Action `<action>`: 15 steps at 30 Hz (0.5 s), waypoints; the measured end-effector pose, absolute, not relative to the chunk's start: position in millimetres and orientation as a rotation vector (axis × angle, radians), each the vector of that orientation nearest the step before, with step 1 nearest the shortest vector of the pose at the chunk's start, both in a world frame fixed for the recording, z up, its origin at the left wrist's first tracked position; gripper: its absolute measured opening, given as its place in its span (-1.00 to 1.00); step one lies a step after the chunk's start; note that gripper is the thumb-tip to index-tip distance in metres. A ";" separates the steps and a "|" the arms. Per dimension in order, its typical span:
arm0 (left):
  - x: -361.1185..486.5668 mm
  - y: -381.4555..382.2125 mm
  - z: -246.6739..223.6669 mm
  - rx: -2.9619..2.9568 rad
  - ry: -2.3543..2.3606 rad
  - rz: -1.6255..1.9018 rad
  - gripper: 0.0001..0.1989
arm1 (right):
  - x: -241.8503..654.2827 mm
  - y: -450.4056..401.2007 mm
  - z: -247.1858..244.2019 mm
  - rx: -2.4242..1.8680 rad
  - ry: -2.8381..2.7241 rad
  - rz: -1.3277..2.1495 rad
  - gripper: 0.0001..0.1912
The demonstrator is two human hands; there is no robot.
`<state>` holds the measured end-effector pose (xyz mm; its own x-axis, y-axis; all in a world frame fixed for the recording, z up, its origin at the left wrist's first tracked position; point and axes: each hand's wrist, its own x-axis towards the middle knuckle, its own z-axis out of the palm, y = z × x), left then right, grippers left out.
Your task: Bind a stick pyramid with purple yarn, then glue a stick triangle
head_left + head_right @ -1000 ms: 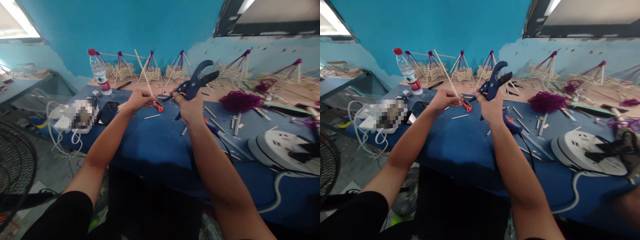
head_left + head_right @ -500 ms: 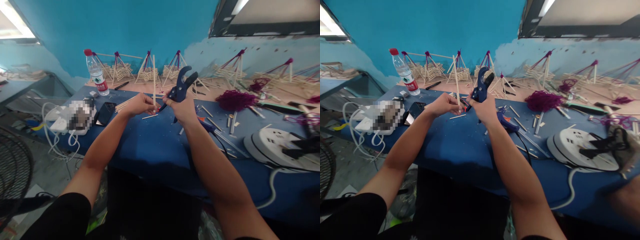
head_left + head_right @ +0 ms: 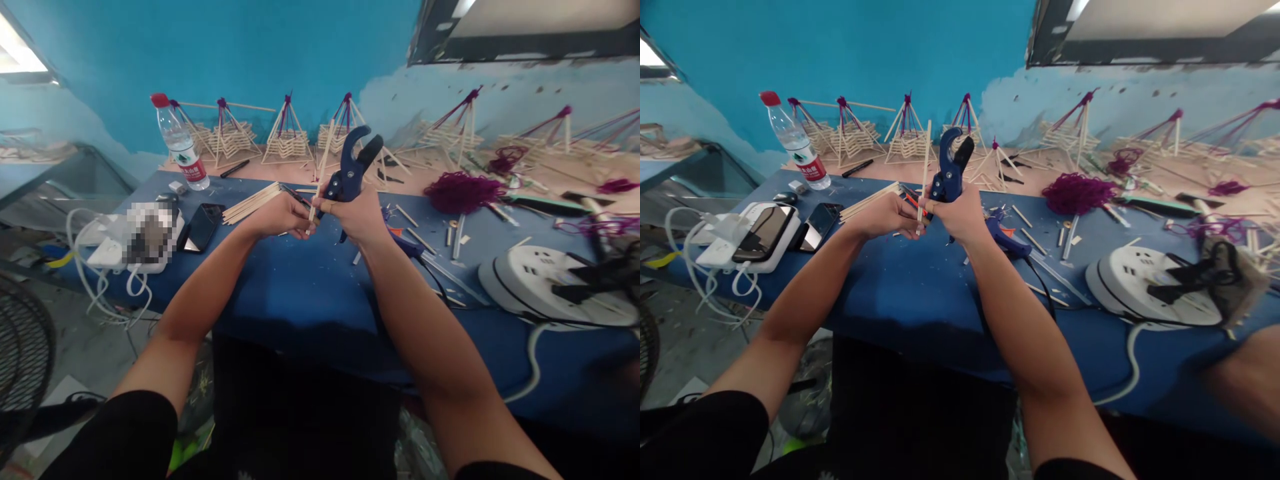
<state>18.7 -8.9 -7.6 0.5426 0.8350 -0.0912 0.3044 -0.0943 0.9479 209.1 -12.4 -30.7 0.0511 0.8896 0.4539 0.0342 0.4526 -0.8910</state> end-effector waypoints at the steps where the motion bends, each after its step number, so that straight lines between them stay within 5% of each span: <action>1: 19.9 -9.9 -6.6 1.646 0.987 0.608 -0.86 | 209.5 -12.2 -30.3 -0.900 -1.363 0.793 -0.68; 15: 28.6 -19.5 6.7 1.492 1.126 0.629 -0.78 | 209.7 -12.0 -27.6 -0.891 -1.250 0.757 -0.68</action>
